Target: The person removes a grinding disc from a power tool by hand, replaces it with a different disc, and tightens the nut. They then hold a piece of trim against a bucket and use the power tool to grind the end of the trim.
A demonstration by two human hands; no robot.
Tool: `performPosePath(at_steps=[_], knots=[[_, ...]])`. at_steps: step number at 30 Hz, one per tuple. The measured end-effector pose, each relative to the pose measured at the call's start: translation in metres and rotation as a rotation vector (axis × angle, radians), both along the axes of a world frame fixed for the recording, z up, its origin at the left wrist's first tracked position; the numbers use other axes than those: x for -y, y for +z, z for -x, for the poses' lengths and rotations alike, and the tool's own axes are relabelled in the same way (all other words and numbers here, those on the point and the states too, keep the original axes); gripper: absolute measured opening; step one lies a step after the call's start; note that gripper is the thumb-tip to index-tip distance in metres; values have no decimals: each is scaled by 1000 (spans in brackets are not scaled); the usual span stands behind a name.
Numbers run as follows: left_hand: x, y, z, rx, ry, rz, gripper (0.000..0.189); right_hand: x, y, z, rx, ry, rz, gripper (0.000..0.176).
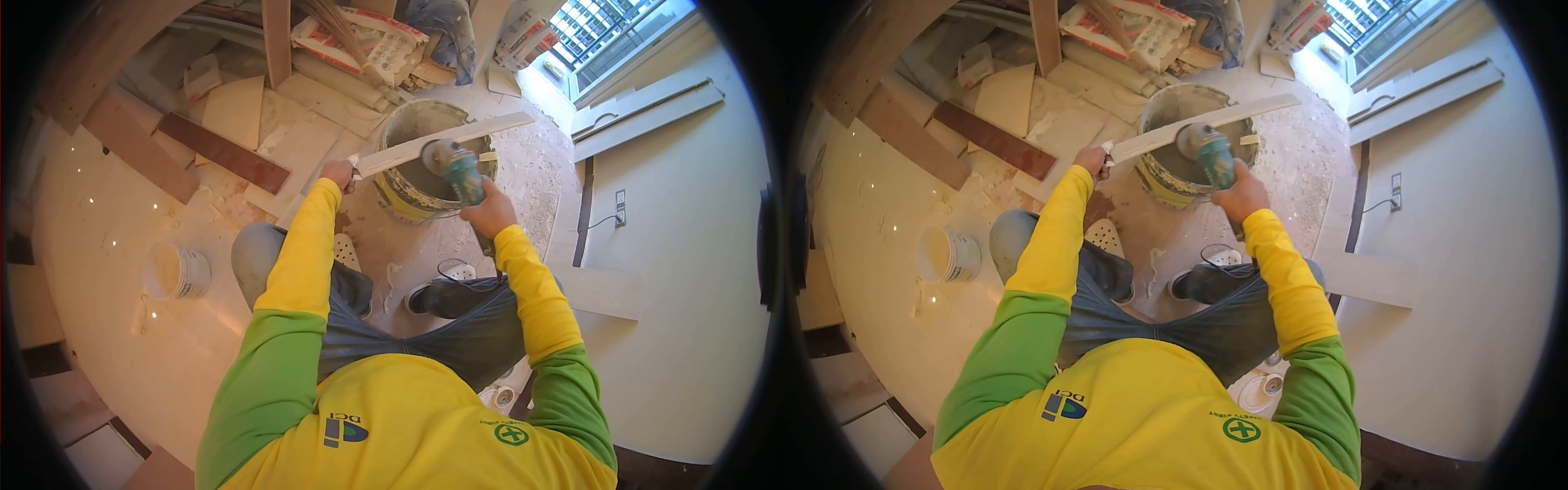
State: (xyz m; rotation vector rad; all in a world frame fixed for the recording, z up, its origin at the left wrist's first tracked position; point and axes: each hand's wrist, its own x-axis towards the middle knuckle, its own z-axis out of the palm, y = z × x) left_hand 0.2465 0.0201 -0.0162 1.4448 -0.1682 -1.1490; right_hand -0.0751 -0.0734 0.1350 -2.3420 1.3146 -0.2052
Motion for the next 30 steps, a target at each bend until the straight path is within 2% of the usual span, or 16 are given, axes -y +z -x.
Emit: performPosePath(at_steps=[6, 9, 11, 14, 16, 19, 23, 26, 30], knots=[[-1, 4, 0, -44, -10, -7, 29, 40, -6, 13, 37, -183, -45, 64], [0, 6, -1, -72, -9, -2, 28, 29, -13, 12, 95, -142, -40, 68], [-1, 6, -1, -95, -17, 2, 28, 6, -13, 3, 75, -32, -35, 75], [-2, 8, 3, -84, -7, 22, 26, -30, -11, -12, 27, -10, 0, 76], [-1, 8, 2, -106, 28, -5, 25, -50, 0, -21, 40, 107, -128, 78], [-1, 9, 3, -137, 31, 4, 23, -61, -3, -23, 33, 148, -84, 75], [-2, 10, 3, -113, 34, -15, 24, -39, -6, -17, 46, 119, -65, 75], [-2, 9, 1, -146, 34, -23, 26, 0, -2, -4, 28, 58, -102, 82], [-2, 8, 1, -153, 35, -8, 28, 61, -7, 18, 41, -113, -31, 80]])
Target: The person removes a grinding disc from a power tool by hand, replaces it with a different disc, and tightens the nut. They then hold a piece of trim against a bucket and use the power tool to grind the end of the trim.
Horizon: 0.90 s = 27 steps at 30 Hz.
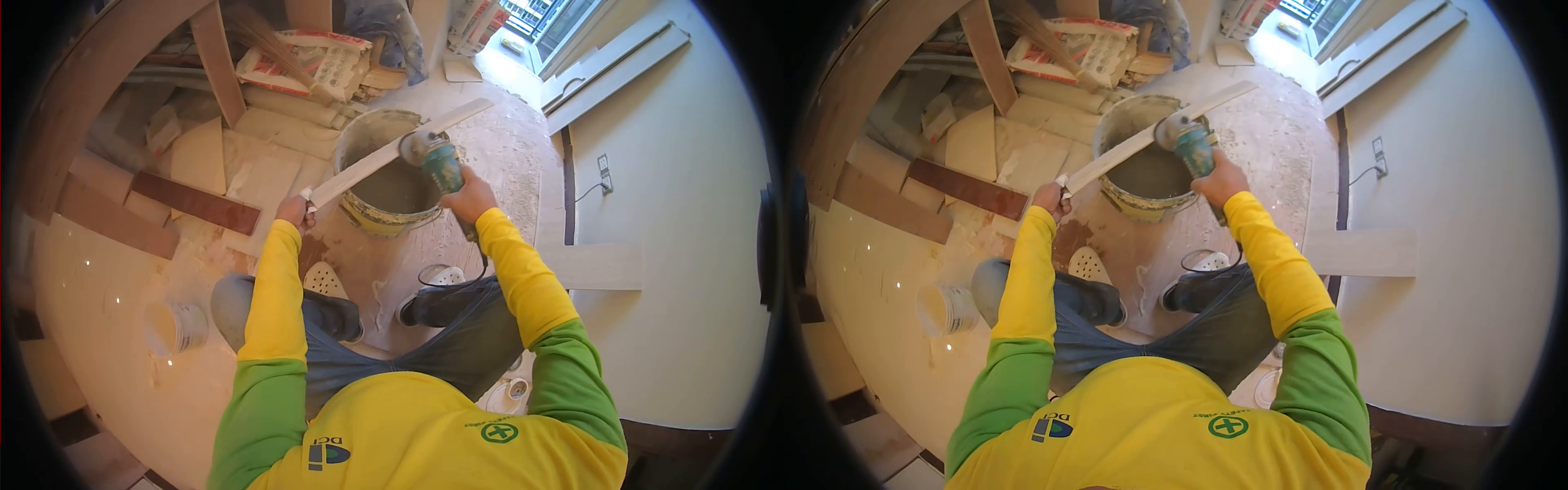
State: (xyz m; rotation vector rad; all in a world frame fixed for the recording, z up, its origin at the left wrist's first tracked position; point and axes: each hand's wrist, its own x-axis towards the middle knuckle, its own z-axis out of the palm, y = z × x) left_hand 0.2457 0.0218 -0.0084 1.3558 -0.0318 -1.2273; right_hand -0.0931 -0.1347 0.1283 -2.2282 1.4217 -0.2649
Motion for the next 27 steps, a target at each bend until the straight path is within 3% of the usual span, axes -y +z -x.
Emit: performPosePath(at_steps=[4, 10, 22, 27], knots=[[0, -2, -3, -27, 7, -8, 26, 58, -1, 18, -14, -168, 56, 72], [-1, 11, 0, -48, -18, -7, 24, 103, 4, 35, 31, -237, -9, 73], [4, 3, -3, -42, 18, -32, 24, -32, 0, -7, 31, 131, -30, 76], [4, -2, -7, -61, 11, -33, 23, -49, 1, -13, 40, 233, -75, 76]])
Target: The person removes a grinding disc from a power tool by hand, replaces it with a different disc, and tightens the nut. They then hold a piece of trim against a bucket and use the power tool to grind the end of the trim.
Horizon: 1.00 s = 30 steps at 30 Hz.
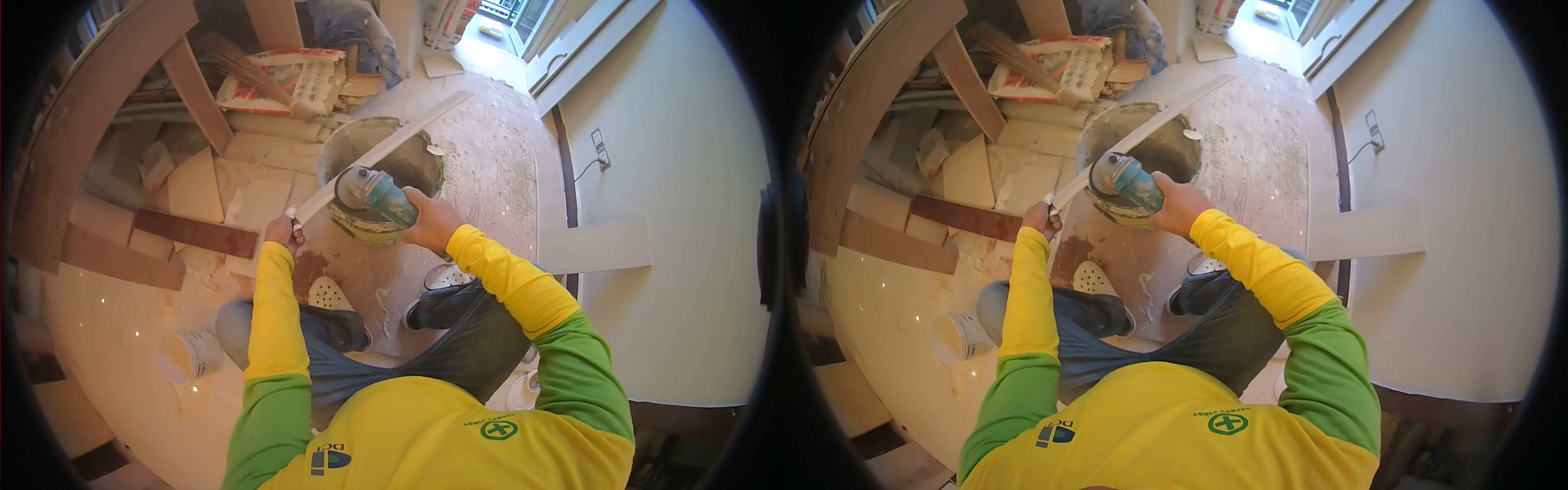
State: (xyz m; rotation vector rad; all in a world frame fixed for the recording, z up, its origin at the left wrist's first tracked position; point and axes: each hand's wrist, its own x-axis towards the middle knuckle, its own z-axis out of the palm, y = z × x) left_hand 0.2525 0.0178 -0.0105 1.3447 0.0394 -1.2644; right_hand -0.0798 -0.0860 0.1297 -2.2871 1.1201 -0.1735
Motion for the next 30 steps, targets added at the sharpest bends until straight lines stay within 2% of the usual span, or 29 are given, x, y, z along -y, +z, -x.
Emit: performPosePath(at_steps=[3, 11, 15, 20, 26, 30], knots=[[0, -4, -2, 15, -3, 13, 24, 19, 1, 10, -3, -33, 51, 74], [0, -6, -3, 85, -15, 11, 27, 134, 9, 52, -74, -392, 92, 69], [4, -12, -4, 95, -21, 37, 27, 147, 7, 63, -90, -499, 111, 71], [1, 1, 1, 114, 42, -1, 27, 103, 2, 47, -20, -353, 51, 74], [1, 15, 8, 89, 14, -1, 24, 25, 1, 1, -36, -121, 51, 82], [1, 17, 8, 68, 21, 1, 24, -20, 4, -24, -34, -25, 42, 78]])
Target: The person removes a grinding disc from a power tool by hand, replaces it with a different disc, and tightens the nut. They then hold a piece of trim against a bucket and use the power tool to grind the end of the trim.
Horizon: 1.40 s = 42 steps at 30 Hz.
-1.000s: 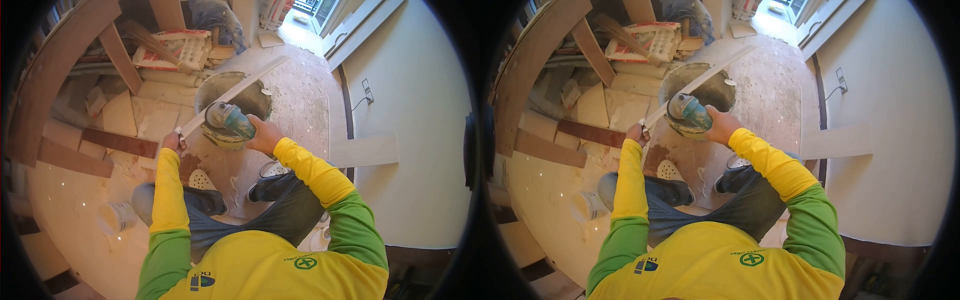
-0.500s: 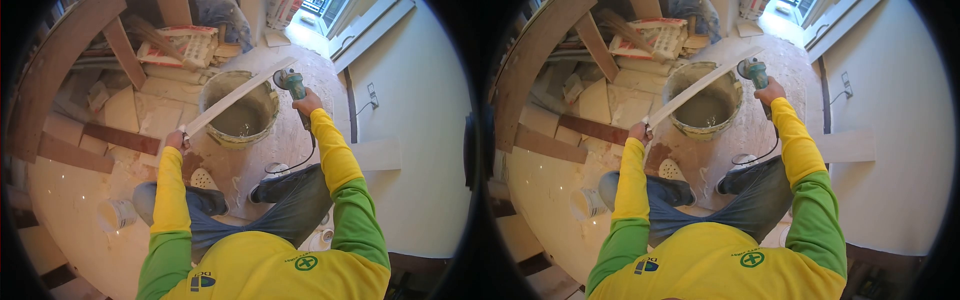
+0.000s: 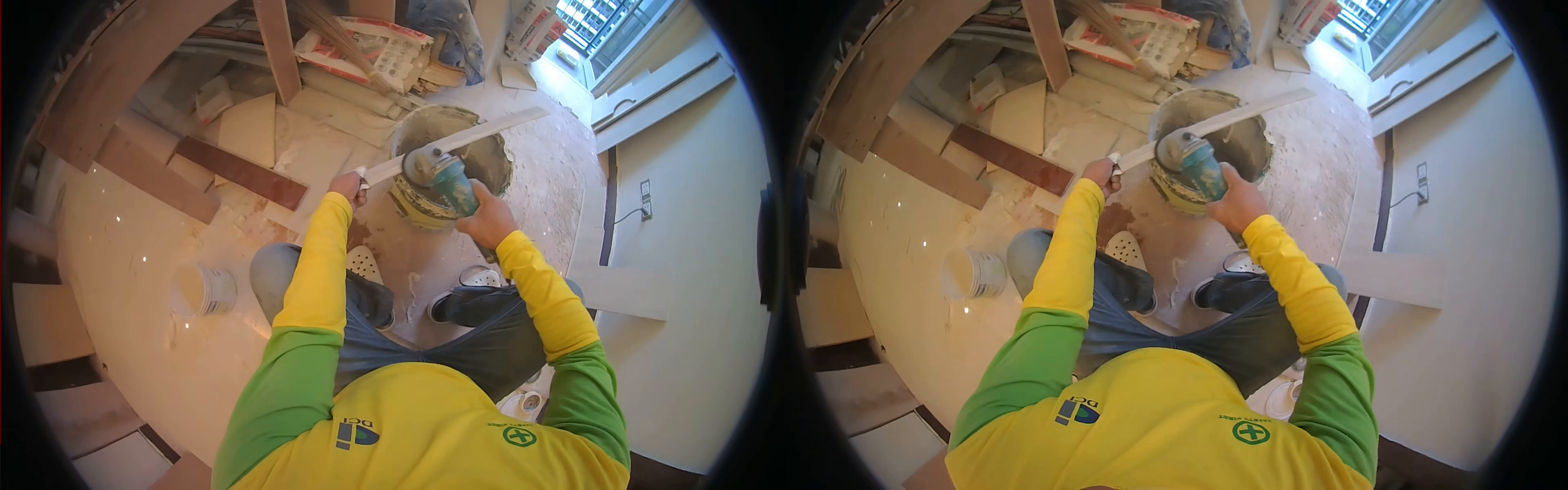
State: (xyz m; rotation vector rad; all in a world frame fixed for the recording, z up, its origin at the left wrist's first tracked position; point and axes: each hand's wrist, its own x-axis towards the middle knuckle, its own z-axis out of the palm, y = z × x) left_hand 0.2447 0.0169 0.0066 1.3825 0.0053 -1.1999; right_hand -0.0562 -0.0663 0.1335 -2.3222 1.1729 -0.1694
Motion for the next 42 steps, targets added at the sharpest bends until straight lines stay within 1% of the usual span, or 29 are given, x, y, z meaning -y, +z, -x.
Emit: performPosePath(at_steps=[3, 5, 8, 11, 13, 15, 17, 19, 21, 23, 24, 29, 30, 31, 32, 33, 34, 35, 37, 38, 39, 41, 42], knots=[[1, -9, -3, -10, -6, 29, 24, -26, 7, -14, 36, 33, -64, 79], [0, -10, -3, -20, -5, 44, 24, -37, 14, -20, -18, 55, -82, 80], [1, -11, -2, -16, -1, 39, 24, -38, 6, -21, 2, 76, -45, 79], [2, -9, -4, -56, -28, 38, 24, -29, 10, -15, 11, 61, 1, 79], [1, -8, -4, -50, -7, 29, 20, -8, 3, -6, 26, 33, 13, 80], [0, -5, -3, -50, -6, 23, 21, 16, -1, 5, 42, 3, 24, 80], [1, -8, -4, -49, -9, 18, 22, 41, 1, 16, 16, -83, 31, 81], [2, -12, -8, -110, -15, 0, 22, 69, -2, 26, 4, -144, 57, 80], [1, -11, -9, -102, -27, 3, 22, 97, -5, 36, -4, -208, 83, 79], [0, -5, -5, -89, -38, 3, 23, 123, -10, 45, 25, -325, 142, 78], [0, 0, -3, -86, -24, -21, 23, 137, -12, 49, 31, -340, 137, 78], [2, -6, -6, -83, -30, -44, 23, 191, -12, 70, 82, -500, 89, 72], [1, -4, -6, -110, -12, -33, 19, 201, -16, 73, 123, -529, 104, 66], [0, -2, -6, -135, 6, -23, 16, 209, -19, 78, 132, -539, 93, 66], [-1, -4, -8, -124, -1, -32, 16, 215, -20, 81, 216, -584, 52, 63], [-1, -5, -11, -172, -21, -13, 15, 220, -21, 85, 300, -630, 15, 61], [0, -4, -11, -223, -41, 7, 14, 221, -19, 87, 357, -643, 48, 55], [0, -3, -12, -220, -46, -1, 14, 219, -17, 91, 357, -650, 42, 55], [-1, -1, -12, -220, -65, 16, 18, 215, -6, 97, 484, -654, 0, 51], [-1, -1, -13, -221, -64, 12, 18, 211, -2, 100, 502, -641, -16, 50], [0, 0, -14, -235, -68, 4, 19, 208, 2, 102, 500, -641, -19, 50], [0, -2, -16, -251, -70, -7, 21, 205, 5, 107, 455, -584, -85, 60], [0, -3, -17, -251, -76, 0, 22, 201, 4, 108, 453, -584, -87, 60]])
